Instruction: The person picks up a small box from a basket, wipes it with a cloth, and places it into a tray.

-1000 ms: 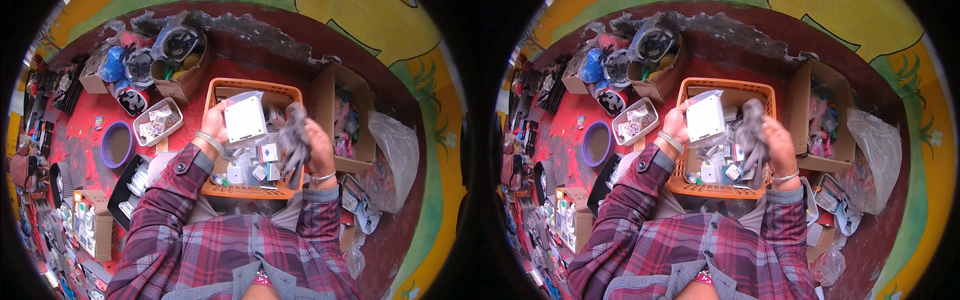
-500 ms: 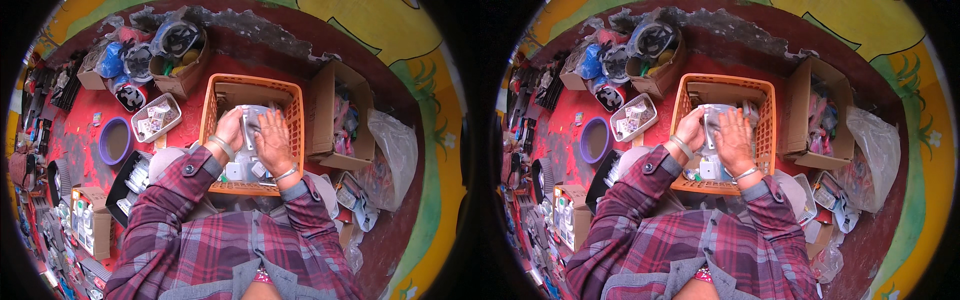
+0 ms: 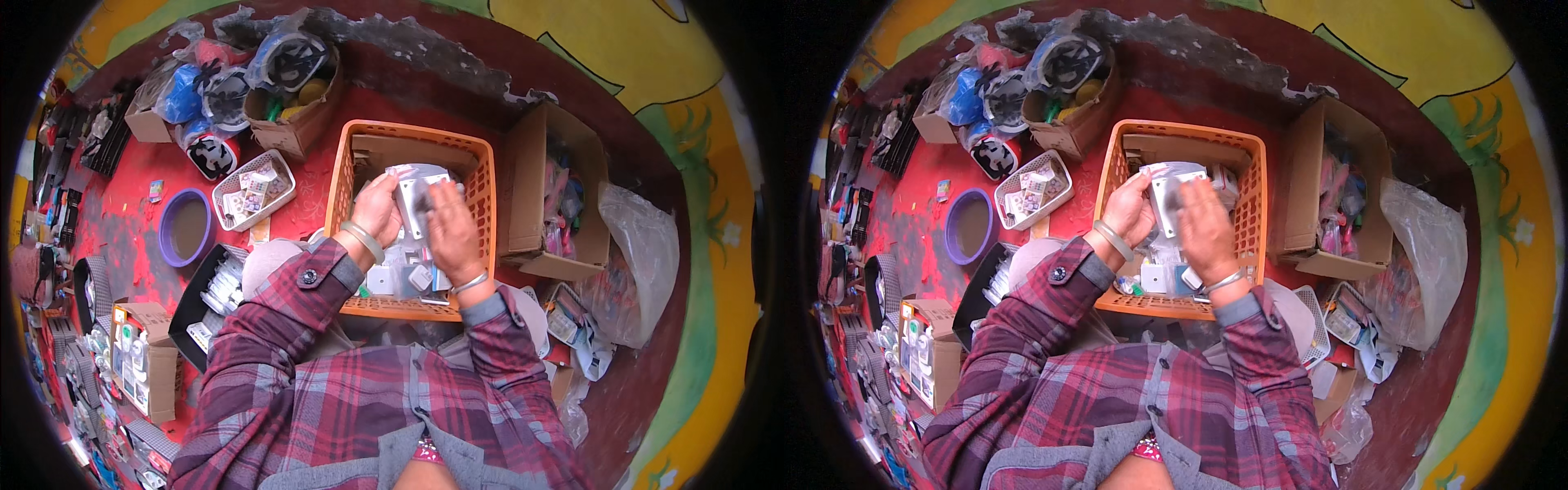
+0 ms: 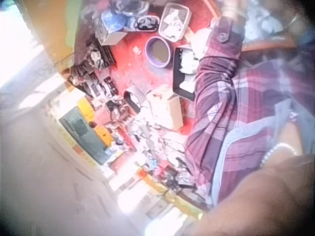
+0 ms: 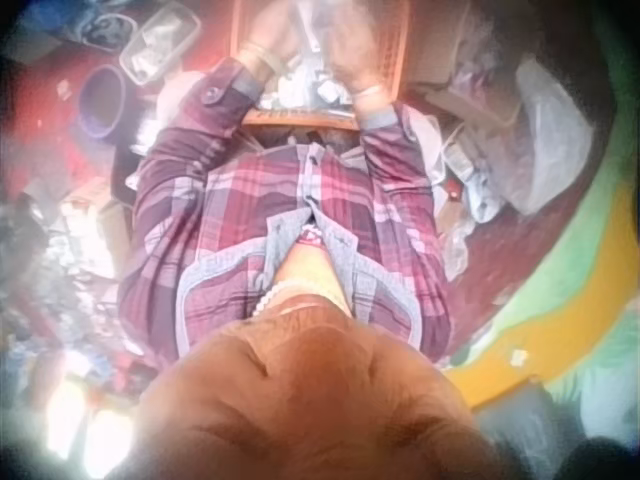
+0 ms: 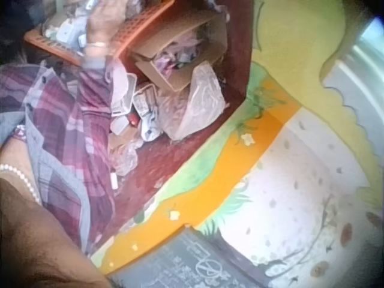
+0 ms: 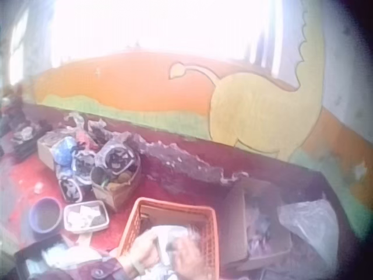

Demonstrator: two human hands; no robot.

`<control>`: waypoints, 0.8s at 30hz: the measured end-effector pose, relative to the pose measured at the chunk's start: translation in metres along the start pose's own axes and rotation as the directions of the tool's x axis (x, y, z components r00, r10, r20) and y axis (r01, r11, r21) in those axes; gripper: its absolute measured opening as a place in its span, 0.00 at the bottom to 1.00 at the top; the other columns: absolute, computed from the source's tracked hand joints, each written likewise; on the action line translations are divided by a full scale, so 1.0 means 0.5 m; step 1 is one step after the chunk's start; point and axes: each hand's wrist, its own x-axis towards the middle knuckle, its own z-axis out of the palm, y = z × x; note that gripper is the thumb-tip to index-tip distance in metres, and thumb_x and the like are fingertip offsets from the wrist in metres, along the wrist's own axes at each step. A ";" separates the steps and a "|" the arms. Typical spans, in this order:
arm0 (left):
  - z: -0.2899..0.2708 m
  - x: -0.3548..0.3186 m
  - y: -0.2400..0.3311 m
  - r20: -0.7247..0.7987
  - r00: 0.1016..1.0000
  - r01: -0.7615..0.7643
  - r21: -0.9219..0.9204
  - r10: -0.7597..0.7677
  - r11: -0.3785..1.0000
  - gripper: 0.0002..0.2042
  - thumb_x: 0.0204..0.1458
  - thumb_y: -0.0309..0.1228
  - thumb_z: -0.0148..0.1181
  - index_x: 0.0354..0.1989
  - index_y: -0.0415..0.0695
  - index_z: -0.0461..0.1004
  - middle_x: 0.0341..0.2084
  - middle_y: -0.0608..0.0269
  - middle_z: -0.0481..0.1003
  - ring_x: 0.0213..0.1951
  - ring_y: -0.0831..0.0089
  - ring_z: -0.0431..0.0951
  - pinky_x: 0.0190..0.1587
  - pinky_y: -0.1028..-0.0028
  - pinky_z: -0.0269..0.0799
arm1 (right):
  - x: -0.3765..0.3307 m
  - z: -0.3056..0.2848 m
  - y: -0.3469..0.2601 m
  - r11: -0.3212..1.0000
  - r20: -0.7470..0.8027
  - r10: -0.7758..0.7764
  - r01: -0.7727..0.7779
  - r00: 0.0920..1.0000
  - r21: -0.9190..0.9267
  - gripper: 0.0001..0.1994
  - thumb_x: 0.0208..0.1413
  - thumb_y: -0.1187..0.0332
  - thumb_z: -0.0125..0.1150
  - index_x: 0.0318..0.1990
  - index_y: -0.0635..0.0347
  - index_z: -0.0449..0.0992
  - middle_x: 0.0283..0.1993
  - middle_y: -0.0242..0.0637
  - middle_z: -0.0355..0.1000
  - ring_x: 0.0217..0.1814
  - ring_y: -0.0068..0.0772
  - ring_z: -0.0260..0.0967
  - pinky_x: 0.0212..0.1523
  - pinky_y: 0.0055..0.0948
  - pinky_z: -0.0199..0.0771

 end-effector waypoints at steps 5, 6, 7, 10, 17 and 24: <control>-0.035 0.000 -0.038 -0.017 0.991 0.133 0.007 -0.133 0.991 0.14 0.61 0.32 0.37 0.46 0.36 0.67 0.44 0.53 0.72 0.45 0.66 0.72 0.52 0.67 0.67 | 0.018 0.010 -0.035 0.997 0.034 -0.076 0.076 0.997 0.011 0.20 0.53 0.73 0.51 0.55 0.63 0.66 0.57 0.51 0.63 0.62 0.49 0.58 0.61 0.39 0.58; -0.053 0.009 -0.055 0.076 0.995 0.065 0.073 -0.070 0.995 0.13 0.61 0.31 0.38 0.44 0.37 0.68 0.43 0.55 0.72 0.44 0.67 0.73 0.52 0.67 0.67 | 0.022 0.009 -0.017 0.999 0.004 -0.042 0.042 0.999 -0.034 0.20 0.53 0.73 0.50 0.55 0.63 0.66 0.57 0.51 0.63 0.62 0.49 0.58 0.61 0.39 0.58; -0.034 0.000 -0.055 0.062 0.994 0.085 0.073 -0.090 0.994 0.13 0.60 0.31 0.38 0.44 0.37 0.68 0.42 0.55 0.72 0.44 0.67 0.73 0.51 0.68 0.68 | 0.023 0.005 0.007 0.996 -0.028 0.000 -0.002 1.000 -0.089 0.20 0.54 0.73 0.50 0.55 0.63 0.65 0.57 0.51 0.63 0.62 0.50 0.58 0.61 0.39 0.58; -0.015 -0.003 -0.042 0.070 0.993 0.088 0.075 -0.093 0.993 0.13 0.60 0.32 0.40 0.44 0.38 0.68 0.41 0.57 0.72 0.43 0.69 0.72 0.51 0.68 0.68 | 0.019 -0.004 0.041 0.975 -0.051 0.216 -0.218 0.975 -0.036 0.20 0.55 0.72 0.48 0.56 0.65 0.64 0.59 0.51 0.61 0.62 0.50 0.57 0.62 0.38 0.57; -0.034 0.000 -0.042 0.170 0.982 0.075 0.043 -0.082 0.996 0.11 0.58 0.31 0.44 0.43 0.38 0.68 0.40 0.60 0.72 0.42 0.71 0.72 0.48 0.71 0.69 | 0.015 0.003 -0.052 0.994 -0.003 -0.102 0.101 0.995 -0.036 0.22 0.51 0.72 0.51 0.56 0.62 0.64 0.59 0.49 0.61 0.64 0.48 0.56 0.64 0.42 0.51; 0.010 -0.009 0.005 0.142 0.990 0.035 -0.052 -0.027 0.998 0.15 0.60 0.32 0.40 0.49 0.35 0.65 0.46 0.53 0.71 0.50 0.63 0.70 0.55 0.64 0.64 | 0.033 -0.032 0.057 0.870 -0.110 0.489 -0.475 0.865 0.128 0.16 0.58 0.72 0.43 0.54 0.60 0.67 0.47 0.47 0.71 0.49 0.45 0.70 0.48 0.33 0.70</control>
